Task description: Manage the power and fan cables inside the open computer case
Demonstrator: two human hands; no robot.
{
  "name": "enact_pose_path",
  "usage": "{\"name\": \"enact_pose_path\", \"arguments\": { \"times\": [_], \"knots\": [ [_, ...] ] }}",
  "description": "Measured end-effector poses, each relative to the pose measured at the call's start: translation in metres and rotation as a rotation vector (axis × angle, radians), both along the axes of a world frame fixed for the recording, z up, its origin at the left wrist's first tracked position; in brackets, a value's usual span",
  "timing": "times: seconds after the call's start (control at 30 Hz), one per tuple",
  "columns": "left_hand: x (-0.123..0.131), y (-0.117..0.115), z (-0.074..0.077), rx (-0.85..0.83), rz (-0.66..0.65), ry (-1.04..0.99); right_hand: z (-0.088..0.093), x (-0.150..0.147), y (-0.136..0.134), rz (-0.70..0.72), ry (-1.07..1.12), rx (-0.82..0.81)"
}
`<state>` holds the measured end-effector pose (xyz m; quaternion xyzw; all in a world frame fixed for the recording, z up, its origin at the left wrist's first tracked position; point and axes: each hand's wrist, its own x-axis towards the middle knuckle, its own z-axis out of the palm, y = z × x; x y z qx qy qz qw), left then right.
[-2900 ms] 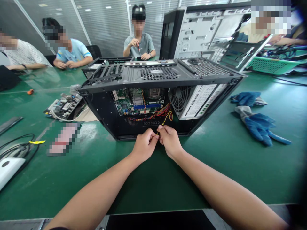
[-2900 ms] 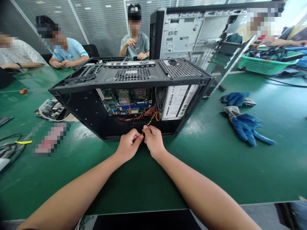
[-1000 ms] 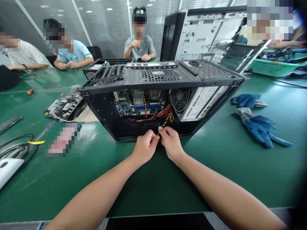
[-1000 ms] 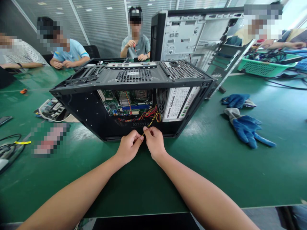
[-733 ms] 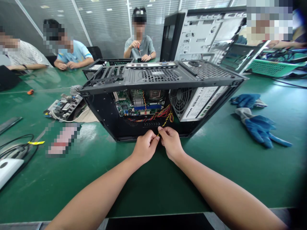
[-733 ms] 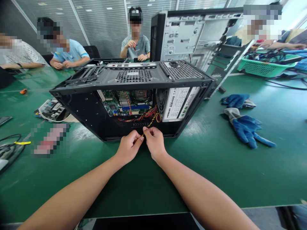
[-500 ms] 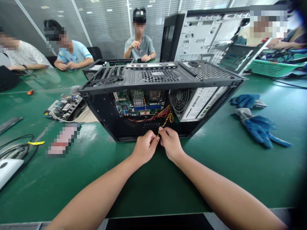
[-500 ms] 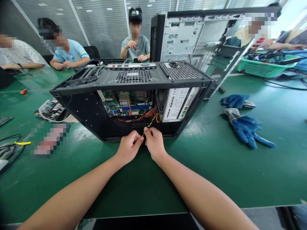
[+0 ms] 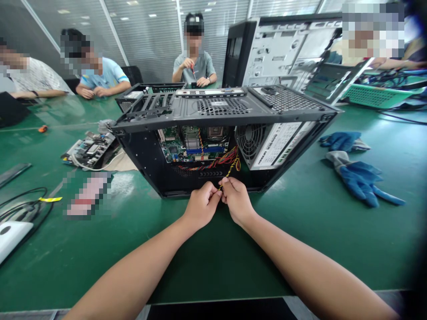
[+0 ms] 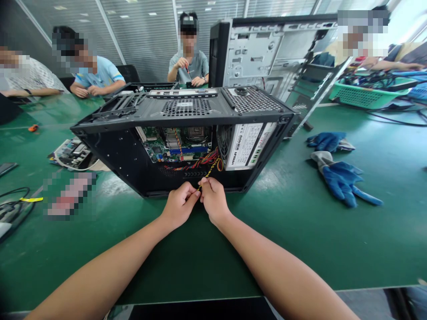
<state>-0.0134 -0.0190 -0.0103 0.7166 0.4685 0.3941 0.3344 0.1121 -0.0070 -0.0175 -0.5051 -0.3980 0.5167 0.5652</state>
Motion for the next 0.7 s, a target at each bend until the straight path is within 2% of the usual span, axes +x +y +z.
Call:
{"name": "enact_pose_path", "arguments": {
  "times": [0.7],
  "knots": [
    [0.0001, -0.0002, 0.0012, -0.001, 0.008, -0.003, -0.0044, 0.0011, 0.0024, -0.015, -0.021, -0.001]
  ]
}}
